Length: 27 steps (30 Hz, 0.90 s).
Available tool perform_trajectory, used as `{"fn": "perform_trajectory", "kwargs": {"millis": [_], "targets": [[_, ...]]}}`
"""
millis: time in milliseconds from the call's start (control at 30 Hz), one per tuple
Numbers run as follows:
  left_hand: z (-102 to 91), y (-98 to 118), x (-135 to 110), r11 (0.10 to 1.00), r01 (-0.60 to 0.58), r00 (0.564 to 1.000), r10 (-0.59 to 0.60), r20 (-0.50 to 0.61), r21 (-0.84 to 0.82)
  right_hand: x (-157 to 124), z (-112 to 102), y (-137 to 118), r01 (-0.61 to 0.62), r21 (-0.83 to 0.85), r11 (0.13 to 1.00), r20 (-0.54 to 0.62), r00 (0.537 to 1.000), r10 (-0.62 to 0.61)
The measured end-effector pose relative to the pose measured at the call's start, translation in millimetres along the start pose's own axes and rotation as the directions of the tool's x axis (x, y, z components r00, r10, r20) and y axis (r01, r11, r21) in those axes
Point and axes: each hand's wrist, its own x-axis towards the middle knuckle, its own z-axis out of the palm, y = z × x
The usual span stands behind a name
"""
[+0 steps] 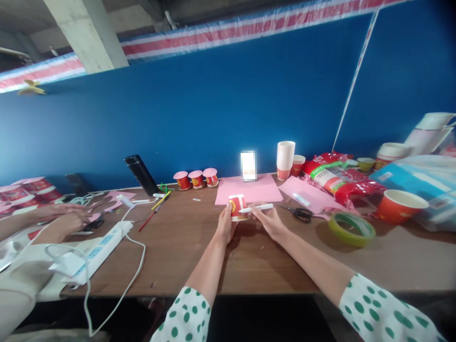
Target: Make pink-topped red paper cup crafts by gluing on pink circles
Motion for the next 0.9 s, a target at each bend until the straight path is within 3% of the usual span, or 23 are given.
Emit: {"fn": "perform_trajectory", "kwargs": {"millis": [300, 500, 900], "targets": [[-1.2, -1.8, 0.9, 1.000, -0.001, 1.000, 0.001, -0.020, -0.001, 0.6, -4.5, 6.8, -0.004, -0.004, 1.000, 0.053, 0.999, 0.004], [-1.5, -1.4, 0.4, 1.000, -0.013, 1.000, 0.013, 0.000, 0.000, -1.7, -1.5, 1.3, -0.027, 0.037, 0.999, 0.019, 0.999, 0.027], [1.6, 0.1, -0.5, 1.000, -0.003, 1.000, 0.003, -0.030, 0.005, -0.9, -3.2, 5.9, 0.024, -0.006, 1.000, 0.053, 0.998, -0.024]]}}
